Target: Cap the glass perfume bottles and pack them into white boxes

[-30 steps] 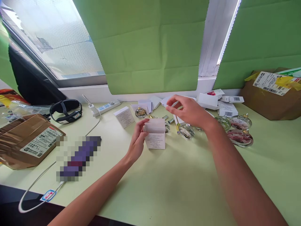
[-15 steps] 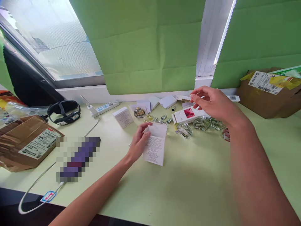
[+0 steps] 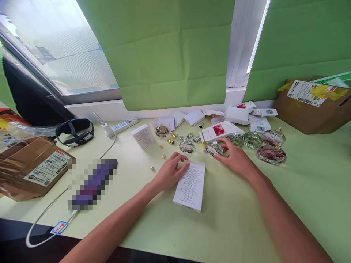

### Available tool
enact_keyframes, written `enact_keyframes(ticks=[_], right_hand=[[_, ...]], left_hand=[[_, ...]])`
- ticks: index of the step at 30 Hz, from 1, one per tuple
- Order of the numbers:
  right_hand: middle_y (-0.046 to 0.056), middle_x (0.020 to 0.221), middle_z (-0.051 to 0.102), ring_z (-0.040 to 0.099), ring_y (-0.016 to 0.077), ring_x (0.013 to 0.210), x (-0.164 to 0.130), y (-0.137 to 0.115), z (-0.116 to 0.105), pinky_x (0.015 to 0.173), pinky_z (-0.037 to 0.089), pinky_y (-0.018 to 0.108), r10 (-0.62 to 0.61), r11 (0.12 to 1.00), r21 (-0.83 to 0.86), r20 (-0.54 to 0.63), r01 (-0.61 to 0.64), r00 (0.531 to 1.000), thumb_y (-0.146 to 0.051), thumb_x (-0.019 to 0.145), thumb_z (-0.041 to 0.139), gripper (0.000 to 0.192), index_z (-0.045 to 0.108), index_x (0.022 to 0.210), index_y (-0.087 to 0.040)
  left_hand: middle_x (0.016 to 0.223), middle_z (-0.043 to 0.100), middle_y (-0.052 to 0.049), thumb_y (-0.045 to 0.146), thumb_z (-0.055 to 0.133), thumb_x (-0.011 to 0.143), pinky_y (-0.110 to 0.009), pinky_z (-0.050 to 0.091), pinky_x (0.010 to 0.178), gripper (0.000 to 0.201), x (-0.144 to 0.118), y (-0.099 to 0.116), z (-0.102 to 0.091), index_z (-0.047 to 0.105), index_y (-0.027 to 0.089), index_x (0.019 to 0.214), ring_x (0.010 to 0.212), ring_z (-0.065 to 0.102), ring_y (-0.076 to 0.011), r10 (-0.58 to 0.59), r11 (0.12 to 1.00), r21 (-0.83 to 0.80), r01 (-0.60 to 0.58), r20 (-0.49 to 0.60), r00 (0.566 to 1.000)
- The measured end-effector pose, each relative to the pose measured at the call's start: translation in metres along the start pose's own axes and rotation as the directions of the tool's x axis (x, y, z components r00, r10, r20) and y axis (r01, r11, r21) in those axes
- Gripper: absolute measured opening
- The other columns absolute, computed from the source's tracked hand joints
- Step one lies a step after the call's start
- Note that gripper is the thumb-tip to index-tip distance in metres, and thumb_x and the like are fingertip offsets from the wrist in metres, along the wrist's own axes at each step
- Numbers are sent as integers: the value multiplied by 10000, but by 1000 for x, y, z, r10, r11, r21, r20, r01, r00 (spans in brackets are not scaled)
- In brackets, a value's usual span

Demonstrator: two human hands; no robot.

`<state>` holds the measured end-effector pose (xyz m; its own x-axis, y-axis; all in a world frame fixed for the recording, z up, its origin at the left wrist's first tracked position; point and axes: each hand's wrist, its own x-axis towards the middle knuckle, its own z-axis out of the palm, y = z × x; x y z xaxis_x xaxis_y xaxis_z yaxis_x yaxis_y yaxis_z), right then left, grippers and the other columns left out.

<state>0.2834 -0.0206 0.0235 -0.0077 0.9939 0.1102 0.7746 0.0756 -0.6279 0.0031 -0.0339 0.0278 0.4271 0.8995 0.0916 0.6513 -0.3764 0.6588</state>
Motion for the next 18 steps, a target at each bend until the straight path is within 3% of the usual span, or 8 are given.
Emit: enact_keyframes(ticks=[2,4,8,12,15,18], right_hand=[[150,1241,683,700,275,770,1,2,-1,784,543,476,14,1000,24,-4,-14,1000,-563,817,637,661,493,1388,-262],[159,1250,679,718,295,823,2,5,-3,816,547,486,26,998,62,-14,-25,1000,-532,829,631,635,503,1389,-261],[157,1266,655,733,307,842,3,13,-6,857,552,502,40,985,169,-35,-33,999,-457,853,611,583,502,1393,-266],[133,1303,610,722,293,763,5,18,-4,845,560,523,57,970,242,-105,-30,993,-468,837,616,610,463,1408,-319],[125,1260,606,694,331,959,5,15,-4,848,576,499,37,948,319,-132,8,991,-478,837,617,640,420,1425,-321],[122,1207,597,621,347,1128,4,10,-6,859,584,484,24,934,356,-163,36,986,-488,848,603,605,426,1399,-310]], left_hand=[[1130,586,-71,509,430,977,-370,485,824,358,0,-1,-2,606,241,1135,862,583,-197,49,999,-16,-50,-32,998],[1141,590,-88,502,491,955,-411,462,959,348,-1,1,-6,609,243,1155,1044,562,-244,179,983,-34,-179,-13,984],[1256,568,-117,553,674,826,-488,368,1109,513,-5,7,-12,609,265,1246,1226,471,-311,396,918,-60,-391,174,902],[1358,520,-121,598,804,660,-535,341,1132,731,-7,9,-12,596,294,1292,1302,410,-370,432,899,-64,-433,290,854],[1436,468,-116,608,815,642,-549,304,1161,773,-7,7,-12,582,302,1312,1380,333,-390,427,899,-49,-436,320,846],[1488,424,-116,619,766,707,-559,290,1168,738,-4,3,-16,557,312,1344,1414,301,-386,385,916,-7,-402,303,872]])
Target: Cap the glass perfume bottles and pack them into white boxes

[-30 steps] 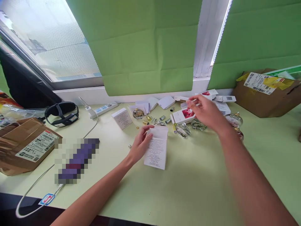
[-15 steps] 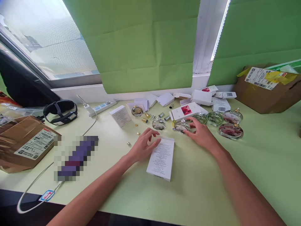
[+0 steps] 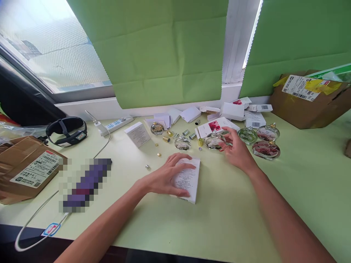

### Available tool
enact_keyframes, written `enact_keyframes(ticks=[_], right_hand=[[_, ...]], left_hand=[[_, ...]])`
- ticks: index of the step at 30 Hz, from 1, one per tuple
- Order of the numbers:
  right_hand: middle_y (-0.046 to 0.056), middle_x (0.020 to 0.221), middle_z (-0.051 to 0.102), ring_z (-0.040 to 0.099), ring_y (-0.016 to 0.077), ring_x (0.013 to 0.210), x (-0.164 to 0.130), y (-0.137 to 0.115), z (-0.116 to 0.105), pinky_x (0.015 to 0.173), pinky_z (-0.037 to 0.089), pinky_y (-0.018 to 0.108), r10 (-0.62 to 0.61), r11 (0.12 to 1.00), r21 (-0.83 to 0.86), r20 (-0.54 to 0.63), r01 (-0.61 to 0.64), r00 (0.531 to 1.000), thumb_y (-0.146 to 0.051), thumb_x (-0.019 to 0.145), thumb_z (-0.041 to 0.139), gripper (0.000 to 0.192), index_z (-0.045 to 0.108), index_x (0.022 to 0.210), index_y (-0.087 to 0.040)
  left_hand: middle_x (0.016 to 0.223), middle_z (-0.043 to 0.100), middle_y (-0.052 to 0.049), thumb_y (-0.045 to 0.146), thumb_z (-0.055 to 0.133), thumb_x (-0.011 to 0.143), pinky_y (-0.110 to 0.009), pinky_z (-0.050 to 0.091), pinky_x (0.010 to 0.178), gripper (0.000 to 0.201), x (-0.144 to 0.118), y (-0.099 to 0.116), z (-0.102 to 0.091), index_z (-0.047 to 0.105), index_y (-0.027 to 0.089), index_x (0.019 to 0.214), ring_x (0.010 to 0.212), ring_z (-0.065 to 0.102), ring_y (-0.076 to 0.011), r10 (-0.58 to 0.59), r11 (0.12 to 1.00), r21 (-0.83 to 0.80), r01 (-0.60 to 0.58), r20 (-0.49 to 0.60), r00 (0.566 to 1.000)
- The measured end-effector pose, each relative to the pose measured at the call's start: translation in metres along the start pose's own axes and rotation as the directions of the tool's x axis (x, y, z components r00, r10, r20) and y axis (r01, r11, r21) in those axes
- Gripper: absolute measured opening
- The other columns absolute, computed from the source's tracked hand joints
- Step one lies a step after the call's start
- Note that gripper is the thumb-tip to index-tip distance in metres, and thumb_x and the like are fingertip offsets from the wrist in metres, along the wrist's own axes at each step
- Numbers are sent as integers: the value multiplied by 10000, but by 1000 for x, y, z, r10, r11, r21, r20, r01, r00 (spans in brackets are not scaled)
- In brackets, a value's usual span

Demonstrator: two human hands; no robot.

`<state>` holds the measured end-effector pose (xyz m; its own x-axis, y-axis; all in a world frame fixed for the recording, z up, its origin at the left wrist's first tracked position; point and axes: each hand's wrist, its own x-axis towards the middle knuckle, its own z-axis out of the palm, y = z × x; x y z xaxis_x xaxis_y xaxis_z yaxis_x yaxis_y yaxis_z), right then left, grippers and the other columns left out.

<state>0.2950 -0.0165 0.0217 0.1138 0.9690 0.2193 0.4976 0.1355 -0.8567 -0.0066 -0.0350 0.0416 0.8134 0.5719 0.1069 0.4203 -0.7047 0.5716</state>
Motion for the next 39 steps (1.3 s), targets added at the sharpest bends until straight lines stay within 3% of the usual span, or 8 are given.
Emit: enact_keyframes(ticks=[5,9,11,15,21,30,39], right_hand=[[102,1132,581,617,331,1096,-1,-4,-1,844,594,477,-19,999,49,-15,19,1000,-463,855,608,572,427,1370,-293],[88,1088,572,622,309,1069,0,-1,0,831,604,449,-35,997,67,-24,36,999,-451,861,610,559,426,1358,-273],[84,1088,562,619,302,1085,1,2,1,850,600,449,-41,998,47,-33,42,999,-451,865,612,557,429,1360,-273],[82,1102,552,616,310,1115,3,10,4,845,603,466,-49,998,26,-61,50,997,-455,865,614,543,448,1356,-293],[76,1085,586,638,302,1090,2,12,6,830,612,449,-74,997,17,-41,75,996,-435,871,613,523,453,1350,-299],[109,1106,561,631,311,1106,-2,2,8,805,615,428,-48,999,3,2,48,999,-394,878,601,512,487,1360,-264],[118,1135,546,658,300,1039,0,11,9,809,611,439,-36,999,-8,67,36,997,-362,897,586,506,490,1384,-264]], left_hand=[[1465,478,-109,480,610,904,-531,280,1172,463,1,-1,-5,564,300,1328,1401,364,-325,-3,999,52,11,-147,989],[1461,508,-104,568,752,755,-528,212,1220,640,4,7,5,591,306,1316,1407,392,-347,154,986,76,-148,-75,985],[1476,501,-102,556,747,767,-520,170,1241,621,5,9,11,597,309,1317,1414,402,-337,182,977,121,-176,-40,982],[1523,449,-86,514,669,858,-484,155,1250,529,5,6,14,580,306,1336,1450,360,-293,102,968,234,-93,-29,994],[1516,448,-91,513,651,865,-479,140,1249,504,4,-2,9,577,282,1307,1449,354,-279,27,952,306,-10,-52,998],[1496,462,-94,407,660,821,-502,168,1231,488,1,-15,2,579,249,1275,1410,390,-294,-52,930,353,99,-141,989],[1524,452,-64,390,533,925,-509,131,1246,461,5,-27,6,524,266,1369,1444,346,-266,-124,879,424,219,-240,963]])
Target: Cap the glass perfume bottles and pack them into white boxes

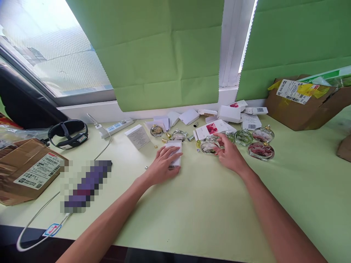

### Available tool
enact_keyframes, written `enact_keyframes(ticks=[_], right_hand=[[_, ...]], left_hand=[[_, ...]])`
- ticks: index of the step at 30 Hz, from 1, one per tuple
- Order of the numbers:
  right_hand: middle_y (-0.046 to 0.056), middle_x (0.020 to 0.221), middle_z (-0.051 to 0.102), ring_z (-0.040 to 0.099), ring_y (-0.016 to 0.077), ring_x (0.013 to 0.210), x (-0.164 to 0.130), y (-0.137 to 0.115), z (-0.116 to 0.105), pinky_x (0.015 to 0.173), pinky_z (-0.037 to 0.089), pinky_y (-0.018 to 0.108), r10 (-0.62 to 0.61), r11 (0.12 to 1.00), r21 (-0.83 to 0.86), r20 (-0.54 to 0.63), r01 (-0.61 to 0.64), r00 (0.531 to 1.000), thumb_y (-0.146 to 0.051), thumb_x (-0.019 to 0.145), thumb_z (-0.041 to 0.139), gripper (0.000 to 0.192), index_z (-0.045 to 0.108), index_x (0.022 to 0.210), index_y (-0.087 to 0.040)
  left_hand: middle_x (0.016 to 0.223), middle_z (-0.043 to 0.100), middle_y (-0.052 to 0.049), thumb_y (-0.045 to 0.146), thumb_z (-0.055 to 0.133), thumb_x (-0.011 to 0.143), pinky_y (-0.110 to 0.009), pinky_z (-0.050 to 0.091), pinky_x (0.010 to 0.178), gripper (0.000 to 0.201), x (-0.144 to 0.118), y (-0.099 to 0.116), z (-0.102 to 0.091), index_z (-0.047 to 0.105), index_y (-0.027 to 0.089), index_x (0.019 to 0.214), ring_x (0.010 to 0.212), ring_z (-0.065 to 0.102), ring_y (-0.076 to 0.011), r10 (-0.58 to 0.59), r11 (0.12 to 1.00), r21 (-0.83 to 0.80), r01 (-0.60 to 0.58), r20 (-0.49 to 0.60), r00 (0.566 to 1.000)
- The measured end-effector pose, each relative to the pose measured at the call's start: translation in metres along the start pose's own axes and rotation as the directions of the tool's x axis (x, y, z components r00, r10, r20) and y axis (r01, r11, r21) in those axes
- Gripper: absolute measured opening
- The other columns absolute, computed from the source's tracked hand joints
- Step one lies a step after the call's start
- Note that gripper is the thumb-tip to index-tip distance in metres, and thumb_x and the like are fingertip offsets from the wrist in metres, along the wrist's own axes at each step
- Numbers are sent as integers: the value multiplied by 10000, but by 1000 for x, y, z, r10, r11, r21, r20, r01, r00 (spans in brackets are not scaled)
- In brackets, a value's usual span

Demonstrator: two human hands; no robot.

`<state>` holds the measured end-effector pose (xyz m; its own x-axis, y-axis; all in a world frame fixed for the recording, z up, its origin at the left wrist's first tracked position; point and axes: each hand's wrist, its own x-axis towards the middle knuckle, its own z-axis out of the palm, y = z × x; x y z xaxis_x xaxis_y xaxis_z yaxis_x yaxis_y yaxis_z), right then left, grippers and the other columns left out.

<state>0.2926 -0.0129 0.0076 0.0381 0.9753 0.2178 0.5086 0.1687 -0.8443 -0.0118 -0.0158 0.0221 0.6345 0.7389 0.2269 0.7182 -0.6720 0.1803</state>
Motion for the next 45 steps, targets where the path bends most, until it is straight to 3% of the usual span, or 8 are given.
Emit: enact_keyframes(ticks=[6,13,17,27,33,37,40,45], right_hand=[[106,1126,569,641,281,1001,0,0,0,839,605,457,-13,1000,-1,49,13,999,-386,911,567,461,543,1354,-259],[131,1220,600,641,283,1042,1,4,2,843,611,448,-4,1000,30,133,0,991,-374,917,547,398,545,1283,-217],[131,1194,612,672,240,914,0,3,0,803,617,426,-2,1000,30,180,-4,984,-357,922,535,388,535,1279,-204],[87,1176,669,673,182,732,-5,-1,5,769,594,419,-41,999,43,229,32,972,-369,928,559,359,563,1267,-250],[80,1287,648,659,245,1036,-10,-18,10,844,571,395,-98,995,11,254,98,962,-434,904,619,428,581,1298,-270],[59,1237,641,636,237,1034,-14,-38,8,742,535,335,-232,972,-28,42,233,972,-448,869,686,391,612,1222,-298],[41,1061,635,624,190,855,-19,-50,10,664,502,319,-331,941,3,-189,337,925,-408,878,688,278,622,1123,-293],[31,959,605,585,175,736,-28,-59,17,634,520,343,-431,900,-32,-223,435,875,-347,906,666,210,644,1115,-330]], left_hand=[[1442,530,-91,276,471,961,-495,181,1229,406,10,6,0,519,209,1359,1385,421,-252,-2,996,85,6,-39,999],[1295,609,-100,236,556,925,-397,454,984,343,73,21,-5,580,194,1265,1205,569,-276,73,993,76,-91,221,973],[1225,628,-95,212,548,919,-348,497,869,321,102,24,7,599,196,1236,1102,622,-257,108,992,34,-118,226,968],[993,653,-76,194,494,940,-314,491,763,198,101,4,16,690,189,967,903,636,-221,196,978,-112,-176,203,960],[1000,651,-97,307,451,989,-331,477,857,299,99,-10,-15,713,170,1035,946,611,-211,147,960,-257,-109,131,981],[983,688,-64,436,506,972,-320,464,824,353,96,-3,-39,702,178,1111,880,591,-164,-17,746,-663,67,81,997],[1003,697,-64,440,584,940,-315,454,854,376,92,11,-47,674,181,1197,890,593,-140,20,501,-860,101,128,992],[1043,708,-62,388,652,913,-351,446,944,339,87,32,-47,674,202,1195,952,619,-146,121,295,-946,134,176,977]])
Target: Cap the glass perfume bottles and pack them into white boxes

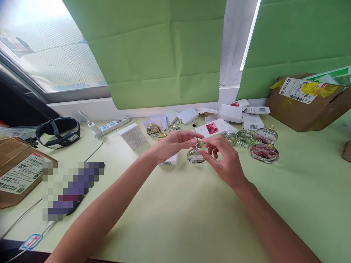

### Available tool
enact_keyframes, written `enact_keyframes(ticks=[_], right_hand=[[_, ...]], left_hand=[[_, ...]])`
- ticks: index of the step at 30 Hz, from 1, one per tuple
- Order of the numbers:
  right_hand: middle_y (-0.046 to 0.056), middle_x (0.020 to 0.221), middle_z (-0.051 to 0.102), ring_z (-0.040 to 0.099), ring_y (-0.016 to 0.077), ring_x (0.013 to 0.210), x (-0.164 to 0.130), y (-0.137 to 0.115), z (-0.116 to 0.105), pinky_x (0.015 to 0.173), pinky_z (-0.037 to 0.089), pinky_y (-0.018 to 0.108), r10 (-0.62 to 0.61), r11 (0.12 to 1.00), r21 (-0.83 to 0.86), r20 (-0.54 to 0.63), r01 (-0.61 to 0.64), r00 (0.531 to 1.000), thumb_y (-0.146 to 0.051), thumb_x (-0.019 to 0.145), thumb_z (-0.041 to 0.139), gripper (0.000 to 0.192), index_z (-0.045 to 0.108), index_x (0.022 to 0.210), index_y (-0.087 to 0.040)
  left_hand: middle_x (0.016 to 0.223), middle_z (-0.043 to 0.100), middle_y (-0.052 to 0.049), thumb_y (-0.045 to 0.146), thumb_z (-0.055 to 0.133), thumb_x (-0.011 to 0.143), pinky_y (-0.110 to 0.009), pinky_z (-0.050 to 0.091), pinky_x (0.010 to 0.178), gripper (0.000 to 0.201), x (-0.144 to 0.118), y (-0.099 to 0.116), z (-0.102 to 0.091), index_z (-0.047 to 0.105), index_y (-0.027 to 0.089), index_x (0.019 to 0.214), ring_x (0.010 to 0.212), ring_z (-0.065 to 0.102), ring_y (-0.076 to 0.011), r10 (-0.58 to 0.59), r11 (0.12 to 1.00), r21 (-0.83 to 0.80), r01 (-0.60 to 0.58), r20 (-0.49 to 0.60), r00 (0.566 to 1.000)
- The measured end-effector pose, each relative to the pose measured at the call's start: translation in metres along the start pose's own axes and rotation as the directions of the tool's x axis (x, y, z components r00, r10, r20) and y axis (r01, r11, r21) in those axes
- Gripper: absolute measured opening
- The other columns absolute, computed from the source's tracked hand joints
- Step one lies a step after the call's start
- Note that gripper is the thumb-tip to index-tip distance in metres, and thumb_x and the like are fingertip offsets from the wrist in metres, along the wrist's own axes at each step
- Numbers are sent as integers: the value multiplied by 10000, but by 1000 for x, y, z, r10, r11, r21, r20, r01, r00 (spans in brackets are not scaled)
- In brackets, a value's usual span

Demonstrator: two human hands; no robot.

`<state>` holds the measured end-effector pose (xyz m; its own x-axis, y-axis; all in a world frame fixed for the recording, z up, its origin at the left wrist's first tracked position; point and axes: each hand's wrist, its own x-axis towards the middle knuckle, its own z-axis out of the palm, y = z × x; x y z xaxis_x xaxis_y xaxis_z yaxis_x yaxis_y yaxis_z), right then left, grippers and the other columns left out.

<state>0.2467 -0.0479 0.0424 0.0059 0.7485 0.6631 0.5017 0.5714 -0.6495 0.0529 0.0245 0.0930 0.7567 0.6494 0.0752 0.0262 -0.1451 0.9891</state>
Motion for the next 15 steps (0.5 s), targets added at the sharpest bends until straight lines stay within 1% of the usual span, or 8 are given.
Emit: enact_keyframes(ticks=[3,6,7,9,12,15], right_hand=[[28,959,625,588,173,723,-2,-2,0,627,529,350,-42,999,-30,-11,41,999,-319,910,667,163,666,1073,-340],[31,981,642,604,173,737,-2,-1,-1,625,541,349,-22,1000,-13,-8,22,1000,-326,907,674,119,686,1025,-332],[33,995,644,610,172,744,-1,0,-1,623,545,347,4,1000,18,-4,-4,1000,-336,905,677,109,694,1012,-326],[39,1032,639,609,166,739,1,2,-1,570,538,323,73,987,140,15,-74,997,-353,895,687,114,709,1000,-314],[42,1086,622,578,139,683,3,6,-2,443,478,265,153,924,342,75,-170,985,-351,871,713,140,728,1002,-305],[38,1115,604,548,120,663,5,8,-3,426,462,248,160,896,403,95,-185,983,-322,866,721,153,742,1018,-319]], left_hand=[[1067,717,-80,382,660,910,-369,455,954,329,1,-1,8,678,193,1179,997,637,-171,-27,999,-41,28,24,999],[1077,719,-92,390,655,912,-369,468,940,327,2,-3,11,682,181,1162,1007,645,-181,-23,998,-49,25,33,999],[1077,720,-91,393,652,914,-367,469,933,328,2,-3,11,682,182,1163,1005,646,-180,-21,999,-37,22,29,999],[1080,721,-91,394,652,915,-365,470,923,341,2,-3,10,673,188,1185,1006,649,-181,-22,1000,-5,22,15,1000],[1118,719,-95,378,659,913,-371,473,929,374,1,-1,5,636,202,1242,1045,653,-192,-6,999,32,6,17,1000],[1124,718,-99,356,672,905,-366,482,920,404,0,3,3,604,206,1274,1060,659,-199,24,997,73,-26,26,999]])
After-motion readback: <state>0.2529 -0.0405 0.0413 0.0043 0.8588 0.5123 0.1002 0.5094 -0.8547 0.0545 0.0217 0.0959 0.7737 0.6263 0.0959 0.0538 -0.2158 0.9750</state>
